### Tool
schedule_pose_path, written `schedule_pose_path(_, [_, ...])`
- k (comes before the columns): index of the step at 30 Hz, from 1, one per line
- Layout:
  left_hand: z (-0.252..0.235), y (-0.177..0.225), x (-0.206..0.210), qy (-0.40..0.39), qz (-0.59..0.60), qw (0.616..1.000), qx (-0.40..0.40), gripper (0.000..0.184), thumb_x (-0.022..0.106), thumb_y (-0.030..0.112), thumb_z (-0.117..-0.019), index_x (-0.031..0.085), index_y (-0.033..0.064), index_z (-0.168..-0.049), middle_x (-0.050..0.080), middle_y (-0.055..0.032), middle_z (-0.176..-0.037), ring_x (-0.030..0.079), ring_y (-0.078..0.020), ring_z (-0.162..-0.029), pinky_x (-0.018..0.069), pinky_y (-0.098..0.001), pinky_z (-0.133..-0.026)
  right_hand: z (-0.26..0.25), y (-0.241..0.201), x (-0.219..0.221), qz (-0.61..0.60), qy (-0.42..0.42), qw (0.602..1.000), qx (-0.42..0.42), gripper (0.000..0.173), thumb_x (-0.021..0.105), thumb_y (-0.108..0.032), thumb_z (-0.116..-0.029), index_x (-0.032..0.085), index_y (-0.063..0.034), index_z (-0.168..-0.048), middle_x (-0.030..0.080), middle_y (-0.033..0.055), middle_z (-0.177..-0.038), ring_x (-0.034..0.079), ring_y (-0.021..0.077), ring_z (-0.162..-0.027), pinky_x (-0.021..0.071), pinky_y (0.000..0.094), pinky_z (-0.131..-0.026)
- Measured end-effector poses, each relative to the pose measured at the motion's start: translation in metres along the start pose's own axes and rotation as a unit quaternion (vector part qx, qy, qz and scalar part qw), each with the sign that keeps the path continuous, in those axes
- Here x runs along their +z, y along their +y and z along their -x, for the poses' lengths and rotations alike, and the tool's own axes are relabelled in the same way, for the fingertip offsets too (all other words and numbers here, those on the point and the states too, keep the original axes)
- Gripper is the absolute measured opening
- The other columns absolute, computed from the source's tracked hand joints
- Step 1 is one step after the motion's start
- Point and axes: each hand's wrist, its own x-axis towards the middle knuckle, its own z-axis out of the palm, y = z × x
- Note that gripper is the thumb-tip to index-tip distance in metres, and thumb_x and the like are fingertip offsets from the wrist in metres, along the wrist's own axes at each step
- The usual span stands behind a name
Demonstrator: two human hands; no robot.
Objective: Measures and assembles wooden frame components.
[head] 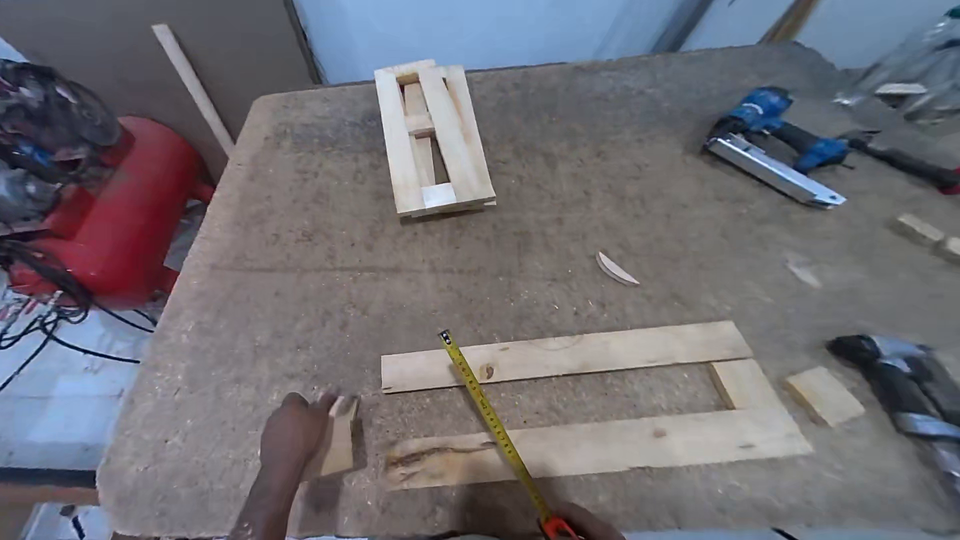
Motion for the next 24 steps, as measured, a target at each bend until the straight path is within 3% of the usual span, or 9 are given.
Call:
schedule_pose_path(3, [0.019,-0.008,0.016,-0.101,0.277,0.956,-0.013,0.07,0.031,0.057,-0.1089,0.066,-0.0019,-0.121,0.071,-0.0187,-0.108,0.07,-0.0284,-0.099,0.0572,-0.0498,-0.087,0.002,0.004,0.008,-0.02,0.013,0.999,0.027,0.037,0.059,-0.01,-0.092,0.062,0.0045,-0.126,0.072,0.0117,-0.105,0.07,0.0197,-0.089,0.0595,0.0411,-0.083])
schedule_pose_path(6, [0.036,0.0,0.047,-0.221,0.569,0.791,-0.055,0.048,0.038,0.042,-0.1108,0.054,0.0006,-0.128,0.07,-0.0142,-0.099,0.071,-0.0221,-0.081,0.0623,-0.0397,-0.07,0.004,0.003,0.013,-0.011,0.012,0.999,0.033,0.035,0.061,-0.008,-0.0909,0.064,0.0032,-0.124,0.072,0.0107,-0.101,0.071,0.0186,-0.085,0.0595,0.0391,-0.08])
schedule_pose_path(8, [0.04,0.01,0.063,-0.234,0.627,0.742,-0.033,0.033,0.04,0.022,-0.1117,0.05,-0.0031,-0.13,0.07,-0.0185,-0.105,0.073,-0.0259,-0.086,0.0635,-0.0417,-0.072,0.006,0.003,0.01,0.006,0.005,0.999,0.033,0.036,0.064,-0.008,-0.0917,0.064,0.0026,-0.126,0.073,0.012,-0.104,0.071,0.0199,-0.088,0.0598,0.0403,-0.081])
schedule_pose_path(9, [0.038,0.016,0.07,-0.222,0.626,0.748,-0.015,0.03,0.04,0.016,-0.1111,0.049,-0.0048,-0.131,0.069,-0.02,-0.107,0.073,-0.0272,-0.089,0.0637,-0.0427,-0.075,0.007,0.003,0.008,0.011,0.005,0.999,0.034,0.036,0.064,-0.009,-0.0913,0.064,0.0018,-0.126,0.073,0.0123,-0.105,0.071,0.0206,-0.088,0.06,0.0409,-0.082])
schedule_pose_path(11, [0.028,0.021,0.086,-0.163,0.54,0.825,0.035,0.024,0.049,0.009,-0.1074,0.056,-0.0077,-0.123,0.07,-0.0187,-0.104,0.072,-0.0246,-0.09,0.0623,-0.0412,-0.08,0.008,0.006,0.005,0.017,0.012,0.999,0.034,0.036,0.064,-0.009,-0.0901,0.065,0.0009,-0.125,0.073,0.0125,-0.104,0.072,0.0214,-0.087,0.0602,0.0418,-0.08])
schedule_pose_path(13, [0.013,0.016,0.098,-0.119,0.386,0.911,0.081,0.019,0.063,0.014,-0.1003,0.067,-0.0036,-0.106,0.07,-0.0142,-0.096,0.068,-0.0219,-0.088,0.0576,-0.0414,-0.084,0.01,0.01,0.003,0.024,0.017,0.999,0.038,0.036,0.064,-0.009,-0.0906,0.065,0.0007,-0.125,0.073,0.0119,-0.103,0.071,0.0205,-0.086,0.0599,0.041,-0.08])
schedule_pose_path(15, [0.005,0.012,0.095,-0.145,0.235,0.954,0.115,0.024,0.066,0.024,-0.0987,0.07,0.0014,-0.104,0.071,-0.0119,-0.097,0.068,-0.0217,-0.091,0.0553,-0.0442,-0.088,0.013,0.011,0.002,0.02,0.02,0.999,0.045,0.036,0.065,-0.008,-0.0912,0.065,0.0007,-0.126,0.073,0.0113,-0.103,0.071,0.019,-0.086,0.0595,0.0398,-0.08])
schedule_pose_path(20, [-0.007,0.017,0.08,-0.201,0.071,0.968,0.13,0.035,0.065,0.037,-0.0999,0.07,0.0024,-0.103,0.07,-0.0148,-0.1,0.067,-0.026,-0.094,0.0533,-0.05,-0.089,0.017,0.018,-0.002,0.011,0.021,0.998,0.052,0.036,0.064,-0.008,-0.0914,0.065,0.001,-0.127,0.073,0.0109,-0.102,0.07,0.0183,-0.085,0.0594,0.039,-0.079])
schedule_pose_path(24, [-0.014,0.033,0.067,-0.263,-0.001,0.958,0.112,0.039,0.062,0.037,-0.1024,0.066,-0.0019,-0.108,0.068,-0.0166,-0.102,0.067,-0.0248,-0.091,0.0553,-0.0455,-0.087,0.013,0.022,-0.002,0.018,0.013,0.996,0.081,0.039,0.064,-0.013,-0.0913,0.063,0.0011,-0.128,0.072,0.0121,-0.102,0.071,0.0205,-0.081,0.0603,0.0414,-0.073])
